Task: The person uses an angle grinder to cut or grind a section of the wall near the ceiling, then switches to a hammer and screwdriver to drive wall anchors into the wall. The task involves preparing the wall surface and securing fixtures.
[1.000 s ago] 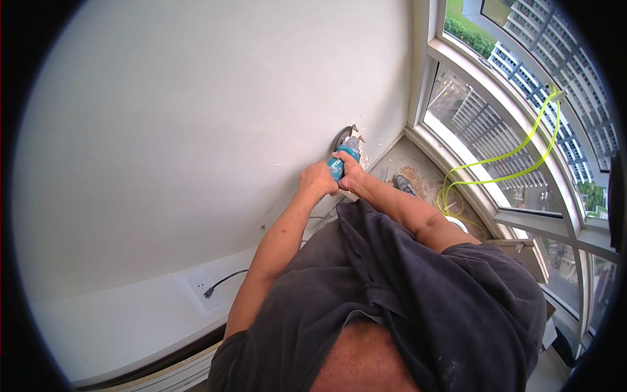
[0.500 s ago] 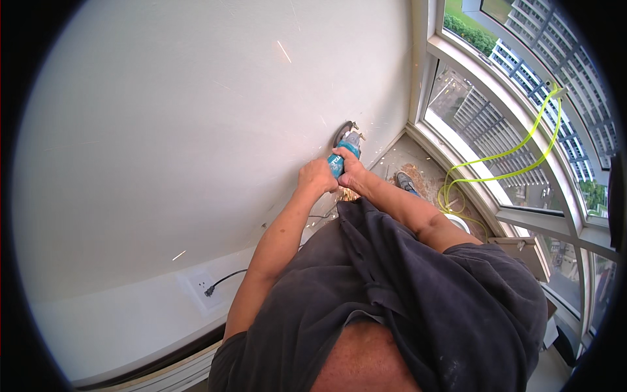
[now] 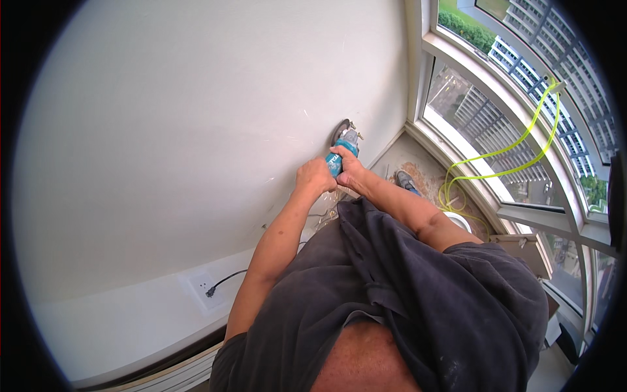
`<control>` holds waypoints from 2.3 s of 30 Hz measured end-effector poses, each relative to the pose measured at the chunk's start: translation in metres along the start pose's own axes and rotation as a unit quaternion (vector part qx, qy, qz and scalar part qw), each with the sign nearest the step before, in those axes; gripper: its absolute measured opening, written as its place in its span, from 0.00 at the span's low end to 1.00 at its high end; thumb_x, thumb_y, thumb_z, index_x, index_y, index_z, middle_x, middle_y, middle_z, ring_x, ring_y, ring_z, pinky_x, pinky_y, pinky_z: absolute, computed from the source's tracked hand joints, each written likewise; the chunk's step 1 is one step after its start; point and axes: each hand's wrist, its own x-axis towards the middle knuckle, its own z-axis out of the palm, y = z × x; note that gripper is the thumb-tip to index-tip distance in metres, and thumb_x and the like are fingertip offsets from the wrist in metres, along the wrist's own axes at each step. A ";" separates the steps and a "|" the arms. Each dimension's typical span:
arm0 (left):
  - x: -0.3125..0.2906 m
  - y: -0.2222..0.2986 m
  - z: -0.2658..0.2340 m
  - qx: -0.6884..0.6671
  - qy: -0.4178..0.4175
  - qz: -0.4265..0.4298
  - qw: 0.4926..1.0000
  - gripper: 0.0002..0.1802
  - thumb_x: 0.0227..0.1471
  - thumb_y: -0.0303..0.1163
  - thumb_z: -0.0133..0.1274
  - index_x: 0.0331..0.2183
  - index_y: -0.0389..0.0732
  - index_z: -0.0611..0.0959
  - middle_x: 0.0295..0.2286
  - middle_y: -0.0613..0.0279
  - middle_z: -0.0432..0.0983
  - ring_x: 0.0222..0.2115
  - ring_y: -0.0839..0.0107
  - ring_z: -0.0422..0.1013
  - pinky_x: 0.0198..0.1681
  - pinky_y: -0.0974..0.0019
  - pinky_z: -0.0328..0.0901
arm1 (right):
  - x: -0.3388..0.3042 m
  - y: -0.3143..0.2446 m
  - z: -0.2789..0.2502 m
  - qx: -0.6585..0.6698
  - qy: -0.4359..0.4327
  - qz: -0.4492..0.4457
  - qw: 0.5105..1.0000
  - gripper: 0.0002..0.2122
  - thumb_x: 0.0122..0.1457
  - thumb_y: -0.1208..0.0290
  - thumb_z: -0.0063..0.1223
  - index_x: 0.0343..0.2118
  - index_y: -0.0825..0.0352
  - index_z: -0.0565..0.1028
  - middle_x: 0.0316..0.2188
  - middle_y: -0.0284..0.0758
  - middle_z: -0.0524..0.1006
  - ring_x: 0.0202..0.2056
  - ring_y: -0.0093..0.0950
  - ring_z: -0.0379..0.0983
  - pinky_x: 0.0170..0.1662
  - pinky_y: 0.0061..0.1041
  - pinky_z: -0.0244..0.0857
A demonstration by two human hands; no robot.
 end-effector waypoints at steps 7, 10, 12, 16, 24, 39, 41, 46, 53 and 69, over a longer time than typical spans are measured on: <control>-0.002 -0.001 0.001 -0.002 0.016 0.008 1.000 0.31 0.28 0.34 0.74 0.40 0.35 0.84 0.39 0.45 0.84 0.43 0.52 0.81 0.48 0.55 0.76 | -0.002 -0.002 0.001 0.024 0.002 0.031 0.999 0.17 0.49 0.68 0.69 0.40 0.62 0.73 0.35 0.41 0.79 0.38 0.46 0.78 0.54 0.55 0.71; -0.001 -0.003 0.003 0.000 0.020 0.012 1.000 0.30 0.29 0.33 0.73 0.39 0.35 0.84 0.39 0.44 0.84 0.43 0.51 0.81 0.48 0.55 0.76 | -0.005 0.000 0.004 0.025 0.003 0.019 0.999 0.17 0.49 0.68 0.69 0.40 0.62 0.73 0.35 0.40 0.79 0.38 0.46 0.78 0.53 0.55 0.72; -0.001 -0.003 0.002 0.003 0.021 0.016 1.000 0.29 0.30 0.33 0.72 0.40 0.34 0.83 0.38 0.44 0.84 0.43 0.50 0.81 0.48 0.54 0.75 | -0.005 0.001 0.003 0.030 0.001 0.012 0.999 0.18 0.49 0.68 0.69 0.40 0.61 0.73 0.35 0.40 0.79 0.38 0.45 0.78 0.53 0.55 0.72; -0.001 -0.001 0.002 -0.003 0.021 0.013 1.000 0.29 0.31 0.33 0.71 0.40 0.34 0.84 0.39 0.43 0.84 0.43 0.50 0.81 0.48 0.54 0.75 | -0.003 0.000 0.000 0.028 -0.006 0.009 1.000 0.17 0.49 0.68 0.70 0.39 0.61 0.73 0.35 0.40 0.79 0.38 0.44 0.78 0.53 0.53 0.72; 0.000 -0.001 0.004 -0.007 0.017 0.004 1.000 0.28 0.33 0.33 0.70 0.40 0.35 0.84 0.39 0.43 0.84 0.44 0.50 0.81 0.48 0.54 0.75 | -0.004 -0.001 0.001 0.019 -0.017 0.015 1.000 0.19 0.48 0.67 0.70 0.41 0.61 0.72 0.36 0.40 0.79 0.39 0.45 0.78 0.55 0.53 0.72; -0.002 0.003 0.002 0.001 0.011 0.014 1.000 0.30 0.31 0.33 0.72 0.41 0.34 0.83 0.39 0.44 0.84 0.43 0.52 0.81 0.47 0.55 0.75 | -0.002 -0.004 -0.002 0.022 -0.011 0.050 0.998 0.18 0.51 0.66 0.68 0.41 0.63 0.72 0.37 0.42 0.79 0.40 0.45 0.78 0.55 0.54 0.71; -0.004 0.002 0.004 -0.002 0.008 0.005 1.000 0.31 0.30 0.33 0.73 0.41 0.34 0.83 0.39 0.44 0.84 0.43 0.52 0.81 0.47 0.55 0.75 | 0.003 0.002 -0.007 0.028 -0.017 0.045 0.998 0.18 0.51 0.67 0.68 0.42 0.63 0.72 0.37 0.42 0.79 0.40 0.46 0.78 0.55 0.54 0.71; -0.004 0.002 0.006 -0.009 0.001 0.000 1.000 0.32 0.30 0.33 0.72 0.42 0.34 0.83 0.39 0.44 0.84 0.43 0.51 0.81 0.47 0.56 0.75 | 0.003 0.005 -0.009 0.031 -0.006 0.019 0.999 0.17 0.50 0.67 0.68 0.40 0.62 0.72 0.36 0.40 0.79 0.39 0.45 0.78 0.54 0.53 0.72; -0.002 0.002 0.006 -0.009 0.017 0.008 1.000 0.30 0.33 0.33 0.70 0.42 0.33 0.82 0.39 0.43 0.84 0.43 0.50 0.81 0.48 0.54 0.75 | -0.006 -0.001 -0.002 0.022 -0.024 0.010 0.999 0.15 0.50 0.67 0.69 0.37 0.61 0.73 0.33 0.39 0.79 0.36 0.43 0.78 0.51 0.51 0.73; -0.003 0.007 0.002 -0.014 0.028 0.010 0.999 0.29 0.36 0.32 0.68 0.43 0.33 0.81 0.39 0.43 0.83 0.43 0.48 0.81 0.48 0.53 0.75 | -0.006 -0.005 0.000 0.012 -0.044 -0.032 0.998 0.15 0.50 0.67 0.67 0.36 0.61 0.72 0.29 0.38 0.77 0.32 0.41 0.77 0.48 0.50 0.75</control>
